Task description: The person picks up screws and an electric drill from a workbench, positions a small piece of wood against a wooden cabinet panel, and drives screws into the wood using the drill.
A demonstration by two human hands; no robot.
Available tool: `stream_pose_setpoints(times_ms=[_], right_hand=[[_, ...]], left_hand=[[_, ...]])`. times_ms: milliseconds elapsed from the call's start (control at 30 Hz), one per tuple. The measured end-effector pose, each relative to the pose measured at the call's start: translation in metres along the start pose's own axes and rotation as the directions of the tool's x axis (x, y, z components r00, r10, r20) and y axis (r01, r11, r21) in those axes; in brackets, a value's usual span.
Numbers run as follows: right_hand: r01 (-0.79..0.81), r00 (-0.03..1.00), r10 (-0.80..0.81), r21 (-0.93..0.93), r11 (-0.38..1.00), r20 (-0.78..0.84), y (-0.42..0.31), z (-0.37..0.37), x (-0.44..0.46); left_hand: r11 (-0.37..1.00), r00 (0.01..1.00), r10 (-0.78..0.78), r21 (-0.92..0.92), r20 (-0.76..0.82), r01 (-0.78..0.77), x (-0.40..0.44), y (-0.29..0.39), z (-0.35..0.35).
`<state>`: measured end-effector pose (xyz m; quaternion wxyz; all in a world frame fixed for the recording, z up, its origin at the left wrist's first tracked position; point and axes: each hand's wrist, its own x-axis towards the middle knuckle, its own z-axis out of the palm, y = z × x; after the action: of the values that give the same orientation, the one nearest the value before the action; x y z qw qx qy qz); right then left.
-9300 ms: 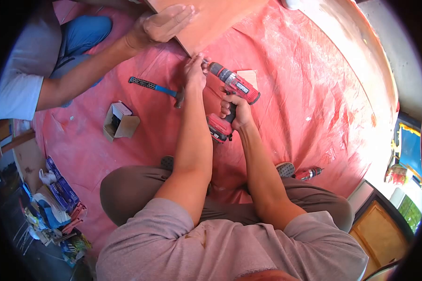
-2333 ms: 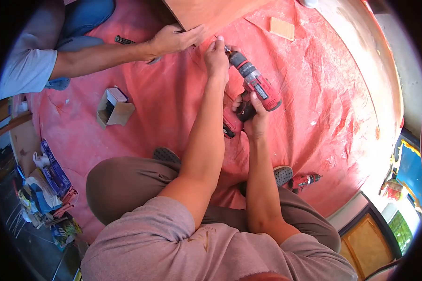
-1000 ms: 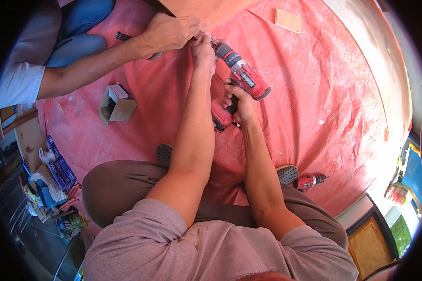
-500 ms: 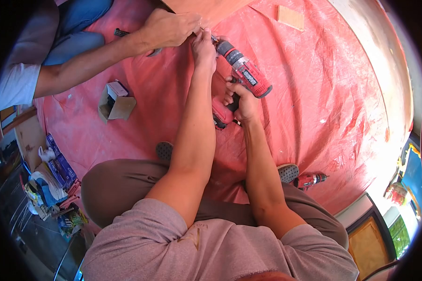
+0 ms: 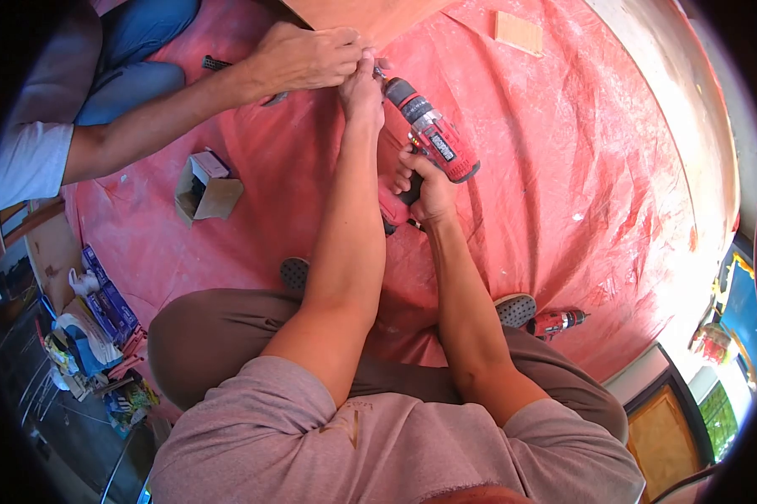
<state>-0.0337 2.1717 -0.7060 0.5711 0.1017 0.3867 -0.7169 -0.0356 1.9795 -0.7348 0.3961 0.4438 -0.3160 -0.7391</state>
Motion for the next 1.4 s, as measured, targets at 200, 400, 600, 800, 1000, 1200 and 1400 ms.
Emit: stream_pose_setpoints(times_ms=[200,400,600,800,1000,1200,1400], right_hand=[[-0.040,0.998,0.040,0.002,0.999,-0.045,0.000,0.002,0.002],[-0.035,0.999,0.034,-0.025,0.999,-0.042,-0.005,0.004,0.004],[-0.028,0.999,0.028,0.000,1.000,-0.029,-0.004,0.002,0.007],[-0.049,0.999,0.049,0.031,0.998,0.000,-0.006,-0.002,0.009],[-0.038,0.999,0.038,0.016,0.999,-0.016,-0.004,0.001,0.009],[-0.030,0.999,0.030,0.000,1.000,-0.018,-0.003,0.001,0.010],[-0.033,0.999,0.032,-0.014,0.999,-0.028,-0.003,0.002,0.011]], left_hand=[[0.999,1.000,-0.027,-0.028,0.006,0.027,-0.006,0.008,0.002],[0.999,0.999,-0.005,-0.032,0.050,0.006,-0.004,0.008,0.000],[0.999,0.999,-0.028,-0.046,0.037,0.030,-0.002,0.005,0.002],[0.997,0.997,-0.023,-0.065,0.079,0.029,-0.003,0.008,-0.005],[0.998,0.997,-0.046,-0.044,0.064,0.049,-0.004,0.011,-0.004],[0.997,0.997,-0.050,-0.058,0.064,0.054,-0.005,0.013,-0.005],[0.996,0.997,-0.065,-0.062,0.051,0.068,-0.007,0.018,-0.003]])
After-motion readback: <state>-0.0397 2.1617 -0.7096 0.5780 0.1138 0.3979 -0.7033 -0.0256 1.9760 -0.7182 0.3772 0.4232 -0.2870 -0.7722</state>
